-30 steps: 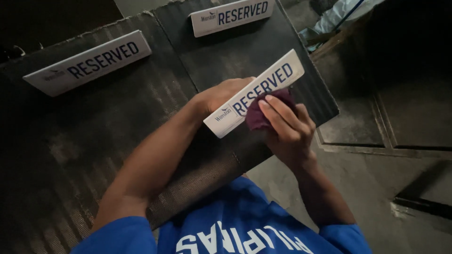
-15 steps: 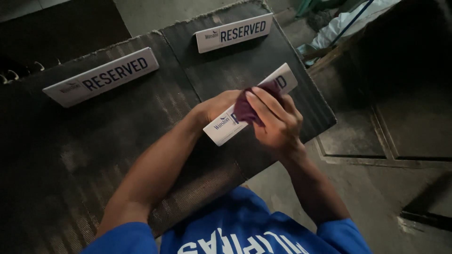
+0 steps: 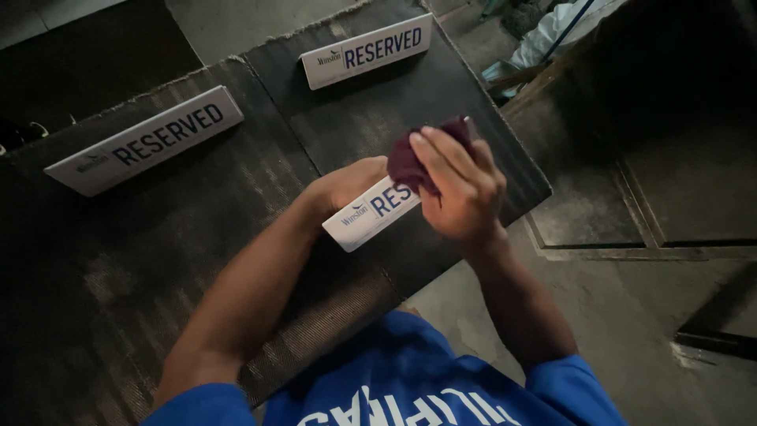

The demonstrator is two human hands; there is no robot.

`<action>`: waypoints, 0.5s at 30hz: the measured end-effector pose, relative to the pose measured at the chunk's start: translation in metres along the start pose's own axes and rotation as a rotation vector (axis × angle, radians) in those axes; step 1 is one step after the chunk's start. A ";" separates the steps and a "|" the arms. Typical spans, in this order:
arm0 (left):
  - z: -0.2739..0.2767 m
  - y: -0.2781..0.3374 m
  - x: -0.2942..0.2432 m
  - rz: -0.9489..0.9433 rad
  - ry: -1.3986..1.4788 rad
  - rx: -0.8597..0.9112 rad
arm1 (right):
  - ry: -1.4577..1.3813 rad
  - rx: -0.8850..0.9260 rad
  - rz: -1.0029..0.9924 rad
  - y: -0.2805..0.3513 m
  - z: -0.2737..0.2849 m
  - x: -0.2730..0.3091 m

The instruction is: Washing a small cloth in a sink and then using it to wipe down 'RESERVED' table signs.

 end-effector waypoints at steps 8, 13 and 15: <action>0.000 0.007 -0.034 -0.219 0.036 -0.135 | -0.038 -0.030 -0.026 0.034 0.012 -0.017; 0.005 -0.003 -0.014 -0.348 0.121 -0.089 | 0.035 -0.003 -0.053 0.006 0.011 -0.026; 0.007 -0.001 -0.004 -0.319 -0.013 -0.065 | 0.029 -0.053 -0.045 0.008 0.006 -0.023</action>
Point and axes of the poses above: each hand's wrist, its own y-axis away from the middle knuckle, its own z-axis out of the back of the hand, x = y × z, the point moved 6 cm from there along -y, towards the middle knuckle, and after that the axes turned 5 degrees about -x, right-handed, at the moved point
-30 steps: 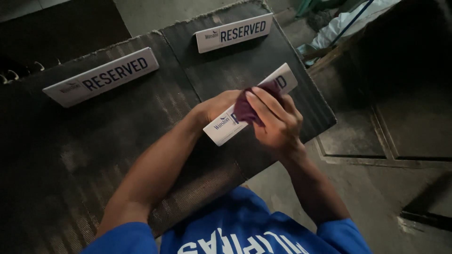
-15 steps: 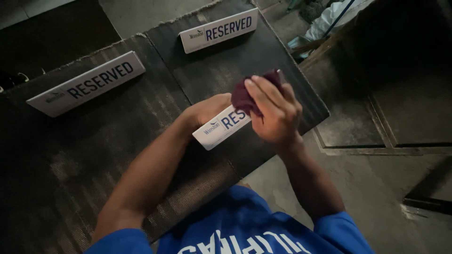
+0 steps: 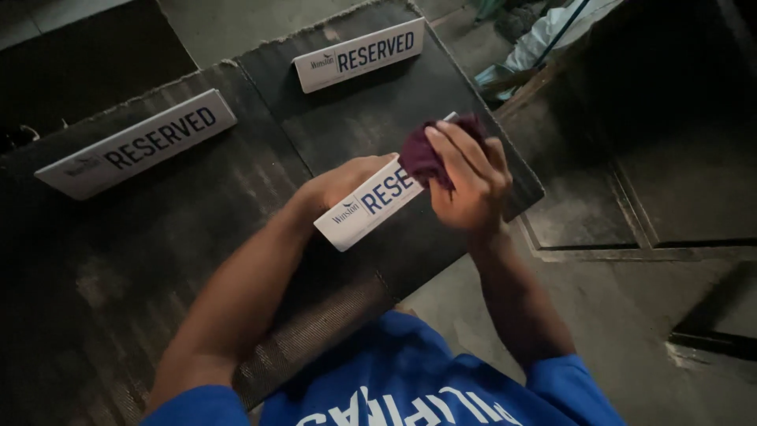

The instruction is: Washing a small cloth in a sink and then using it to wipe down 'RESERVED' table signs.

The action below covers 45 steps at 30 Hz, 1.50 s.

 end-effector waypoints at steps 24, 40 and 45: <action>-0.013 -0.017 -0.045 -0.074 0.095 0.016 | 0.066 -0.070 -0.137 0.008 0.014 -0.023; -0.016 -0.010 -0.026 0.520 0.243 -0.084 | -1.406 -0.539 -1.175 0.075 -0.061 -0.065; -0.014 -0.003 -0.025 0.627 0.214 -0.167 | -0.092 -0.184 -0.237 0.058 -0.022 -0.008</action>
Point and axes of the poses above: each hand's wrist, its own y-axis away from the middle knuckle, its own z-axis out of the back of the hand, x = y × z, the point moved 6 cm from there along -y, towards the middle knuckle, and after that the axes turned 5 degrees about -x, right-handed, at the moved point
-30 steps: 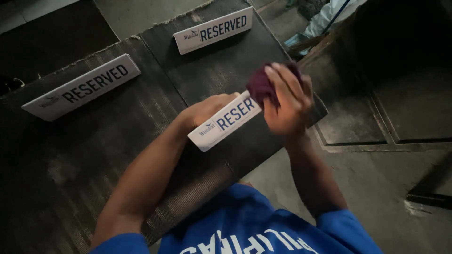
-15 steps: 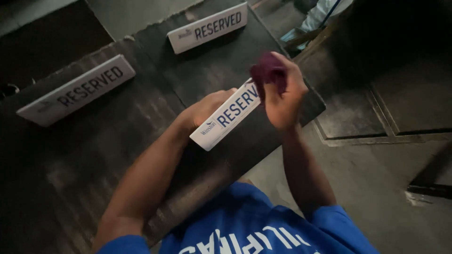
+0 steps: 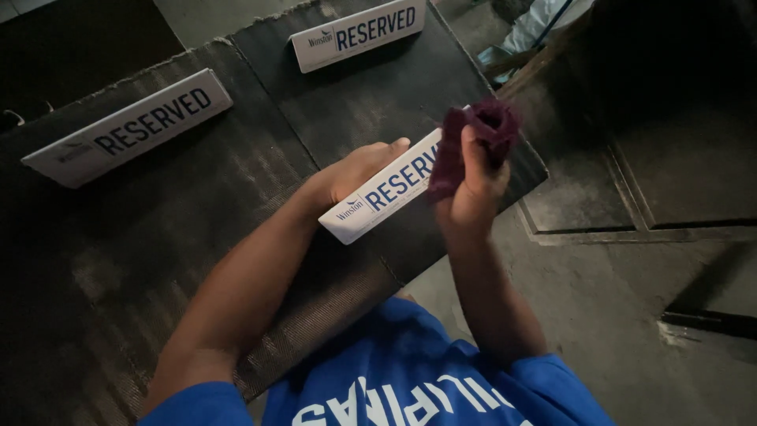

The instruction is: Washing a small cloth in a sink and then using it to wipe down 'RESERVED' table signs.

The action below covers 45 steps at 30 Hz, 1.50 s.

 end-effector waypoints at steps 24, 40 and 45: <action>0.000 -0.018 0.027 -0.101 0.545 0.110 | -0.143 -0.141 -0.134 -0.003 -0.018 0.001; 0.005 -0.012 0.017 -0.098 0.336 -0.071 | -0.241 -0.020 -0.295 -0.043 -0.002 -0.002; 0.003 -0.029 0.030 -0.050 0.855 0.168 | 0.034 0.091 0.009 -0.034 -0.006 0.058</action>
Point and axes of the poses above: each hand's wrist, its own y-axis away from the middle knuckle, its own z-axis out of the back of the hand, x = y × z, the point moved 6 cm from there along -y, towards the middle knuckle, and after that the axes turned 5 degrees about -x, right-handed, at the moved point
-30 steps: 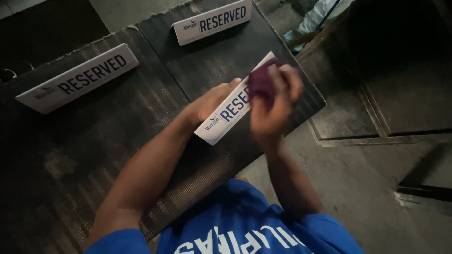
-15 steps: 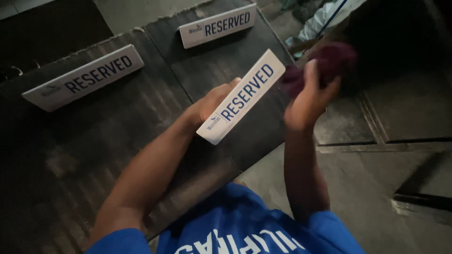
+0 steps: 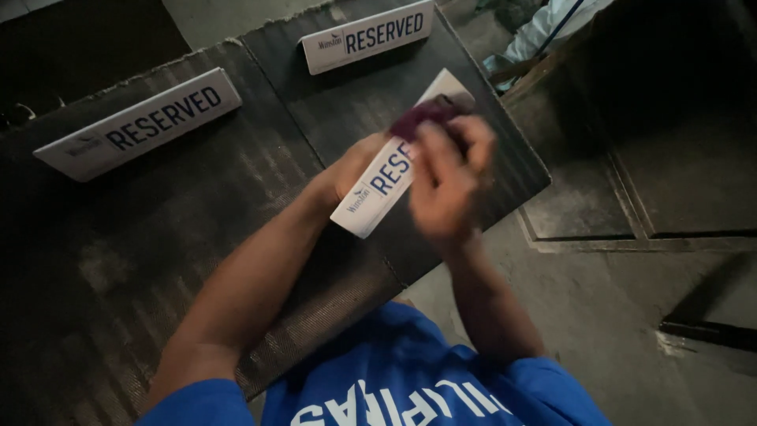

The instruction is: Washing a small cloth in a sink and then using it to wipe down 'RESERVED' table signs.

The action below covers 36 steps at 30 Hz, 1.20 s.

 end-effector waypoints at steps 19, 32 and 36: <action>-0.006 0.013 -0.010 -0.200 -0.183 0.007 | 0.053 -0.010 0.034 -0.030 -0.013 -0.021; 0.005 0.024 -0.025 -0.720 -0.825 0.089 | -0.155 0.109 0.221 0.050 -0.011 0.026; 0.011 0.009 -0.010 -0.582 -0.520 0.183 | -0.003 0.040 0.085 -0.013 -0.009 -0.016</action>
Point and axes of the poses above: each hand's wrist, its own y-axis away from the middle knuckle, its own z-axis out of the back of the hand, x = y × z, the point moved 6 cm from there along -y, towards the middle knuckle, and after that the axes turned 5 degrees about -x, right-handed, at the moved point
